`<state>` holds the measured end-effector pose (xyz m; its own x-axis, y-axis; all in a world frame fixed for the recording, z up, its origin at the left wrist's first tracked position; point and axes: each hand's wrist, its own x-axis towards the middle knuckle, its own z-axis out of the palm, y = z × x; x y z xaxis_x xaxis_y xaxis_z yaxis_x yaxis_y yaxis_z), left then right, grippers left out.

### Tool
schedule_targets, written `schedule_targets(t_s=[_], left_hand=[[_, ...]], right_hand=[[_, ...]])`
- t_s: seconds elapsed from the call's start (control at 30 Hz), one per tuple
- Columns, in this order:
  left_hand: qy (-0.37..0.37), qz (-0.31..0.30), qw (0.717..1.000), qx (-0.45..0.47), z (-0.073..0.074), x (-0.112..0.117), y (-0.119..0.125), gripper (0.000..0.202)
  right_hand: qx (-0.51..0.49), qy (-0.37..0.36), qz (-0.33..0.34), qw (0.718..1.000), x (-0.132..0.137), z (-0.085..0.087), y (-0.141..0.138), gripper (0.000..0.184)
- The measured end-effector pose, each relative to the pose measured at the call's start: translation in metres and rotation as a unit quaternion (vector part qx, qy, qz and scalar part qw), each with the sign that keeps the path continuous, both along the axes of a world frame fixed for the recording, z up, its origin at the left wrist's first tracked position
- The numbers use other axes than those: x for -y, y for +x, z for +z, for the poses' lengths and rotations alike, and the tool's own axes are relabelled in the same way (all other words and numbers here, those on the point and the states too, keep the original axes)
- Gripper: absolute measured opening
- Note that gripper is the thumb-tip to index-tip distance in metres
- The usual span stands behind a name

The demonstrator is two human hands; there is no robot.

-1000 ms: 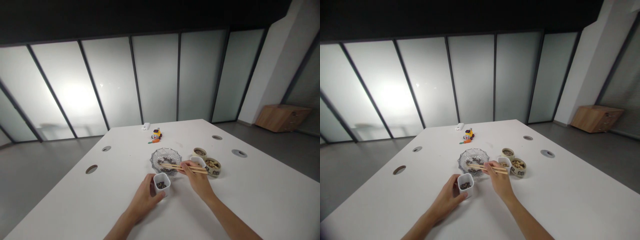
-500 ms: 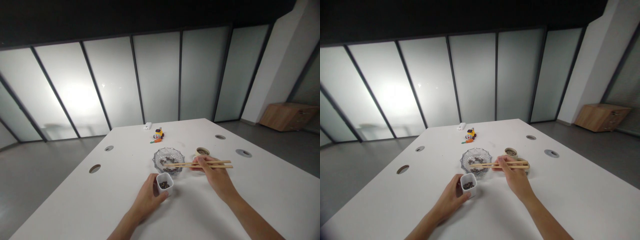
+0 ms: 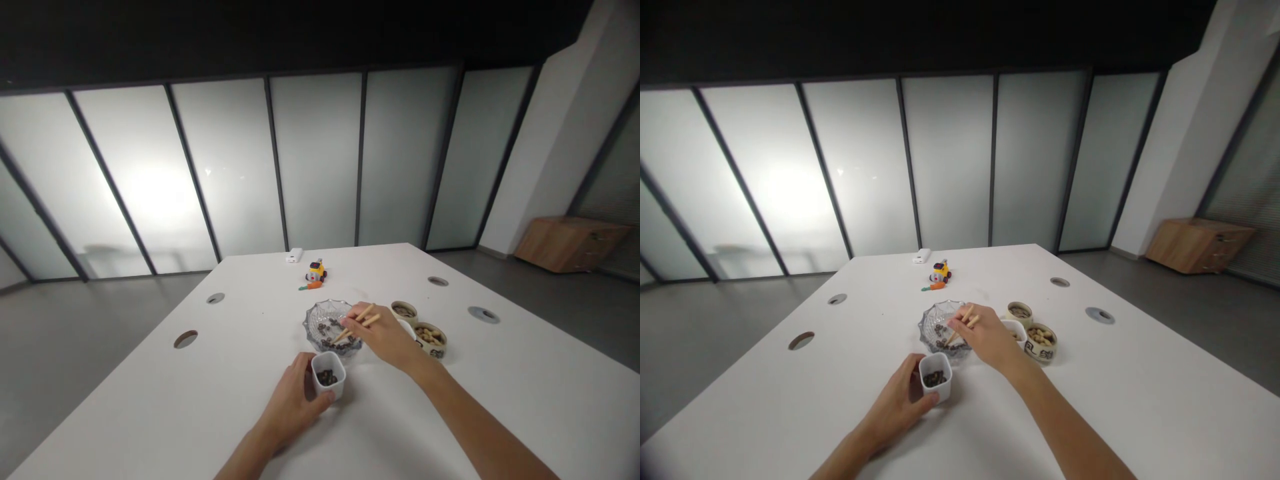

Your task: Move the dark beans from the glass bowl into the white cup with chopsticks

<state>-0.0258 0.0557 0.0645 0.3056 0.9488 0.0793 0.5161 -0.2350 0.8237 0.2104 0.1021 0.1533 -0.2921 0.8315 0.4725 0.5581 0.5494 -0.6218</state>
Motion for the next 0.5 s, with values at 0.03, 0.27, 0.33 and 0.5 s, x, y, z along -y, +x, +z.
schedule_targets(t_s=[0.03,0.27,0.33,0.5], left_hand=[[0.001,0.001,1.000,0.001,0.001,0.001,0.000,0.043],[0.007,0.005,1.000,0.000,0.003,0.001,0.000,0.039],[0.001,0.004,1.000,-0.003,0.003,0.001,0.000,0.038],[-0.006,0.003,1.000,-0.001,0.004,0.002,0.001,0.039]], right_hand=[[0.002,-0.003,0.006,1.000,-0.002,0.003,-0.002,0.037],[0.013,0.025,0.009,1.000,-0.006,0.004,0.001,0.040],[0.018,0.019,-0.001,1.000,-0.006,0.003,0.006,0.039],[0.030,0.010,0.009,0.999,-0.003,0.002,0.013,0.041]])
